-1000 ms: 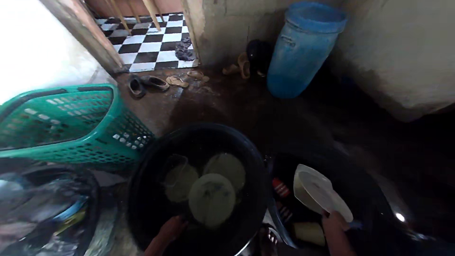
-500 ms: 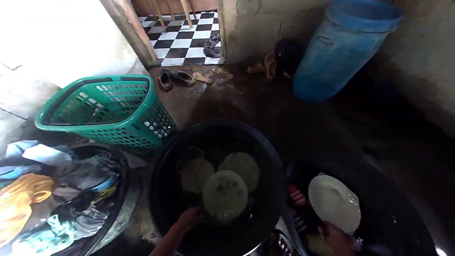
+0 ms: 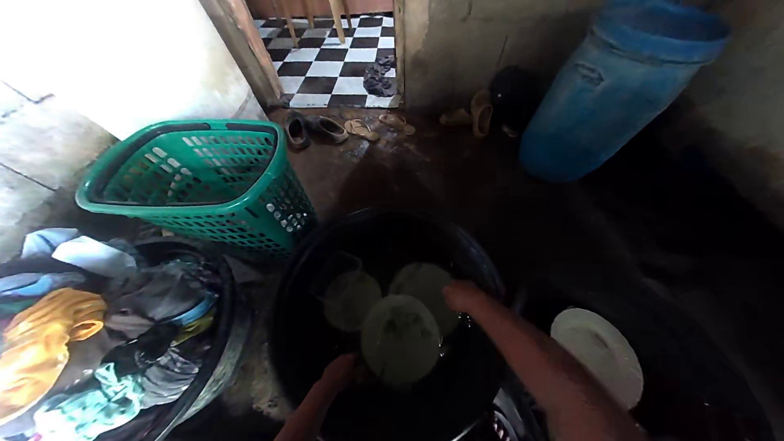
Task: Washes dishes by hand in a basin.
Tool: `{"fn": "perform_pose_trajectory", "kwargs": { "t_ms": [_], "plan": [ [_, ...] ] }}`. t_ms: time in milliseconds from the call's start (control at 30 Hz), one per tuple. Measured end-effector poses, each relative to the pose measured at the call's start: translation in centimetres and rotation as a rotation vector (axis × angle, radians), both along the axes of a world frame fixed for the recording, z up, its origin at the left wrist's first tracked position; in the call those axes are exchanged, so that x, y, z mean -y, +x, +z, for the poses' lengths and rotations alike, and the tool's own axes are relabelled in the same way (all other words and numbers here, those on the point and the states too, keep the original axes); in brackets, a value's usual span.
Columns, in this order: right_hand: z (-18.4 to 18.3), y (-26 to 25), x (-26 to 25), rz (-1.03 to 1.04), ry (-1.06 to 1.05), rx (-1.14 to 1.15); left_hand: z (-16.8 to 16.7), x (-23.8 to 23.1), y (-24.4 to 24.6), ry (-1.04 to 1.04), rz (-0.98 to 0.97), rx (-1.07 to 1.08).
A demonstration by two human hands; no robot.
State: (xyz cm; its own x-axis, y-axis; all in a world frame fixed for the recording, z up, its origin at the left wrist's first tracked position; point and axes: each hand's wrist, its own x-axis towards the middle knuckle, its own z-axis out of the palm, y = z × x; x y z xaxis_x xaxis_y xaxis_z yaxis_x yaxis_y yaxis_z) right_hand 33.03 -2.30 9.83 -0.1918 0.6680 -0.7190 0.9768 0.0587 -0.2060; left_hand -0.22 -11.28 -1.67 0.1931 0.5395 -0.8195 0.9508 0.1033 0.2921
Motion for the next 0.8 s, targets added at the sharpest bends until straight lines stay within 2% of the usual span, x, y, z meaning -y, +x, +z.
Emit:
{"fn": "perform_pose_trajectory", "kwargs": {
  "t_ms": [133,267,400,500,633,800],
  "plan": [
    [-6.4,-4.9,1.4,-0.479,0.036,-0.105,0.2,-0.3,-0.4,0.001,0.01,0.05],
    [-14.6,-6.6,6.3,-0.795,0.049,-0.17,-0.5,0.0,-1.5,-0.035,0.077,0.096],
    [-18.0,-6.6,8.7,-1.142,-0.009,-0.34,-3.0,0.7,-2.8,-0.071,0.086,0.05],
    [-17.6,-6.3,8.4,-1.087,-0.091,-0.346,-3.5,0.8,-2.9,-0.037,0.092,0.08],
    [-16.1,-6.2,6.3,-1.045,0.025,-0.439,-2.6,0.2,-2.4,-0.024,0.095,0.121],
    [-9.4,-6.2,1.0,-0.787,0.162,-0.453,-3.4,0.1,-2.4,-0.028,0.128,0.116]
  ]
}}
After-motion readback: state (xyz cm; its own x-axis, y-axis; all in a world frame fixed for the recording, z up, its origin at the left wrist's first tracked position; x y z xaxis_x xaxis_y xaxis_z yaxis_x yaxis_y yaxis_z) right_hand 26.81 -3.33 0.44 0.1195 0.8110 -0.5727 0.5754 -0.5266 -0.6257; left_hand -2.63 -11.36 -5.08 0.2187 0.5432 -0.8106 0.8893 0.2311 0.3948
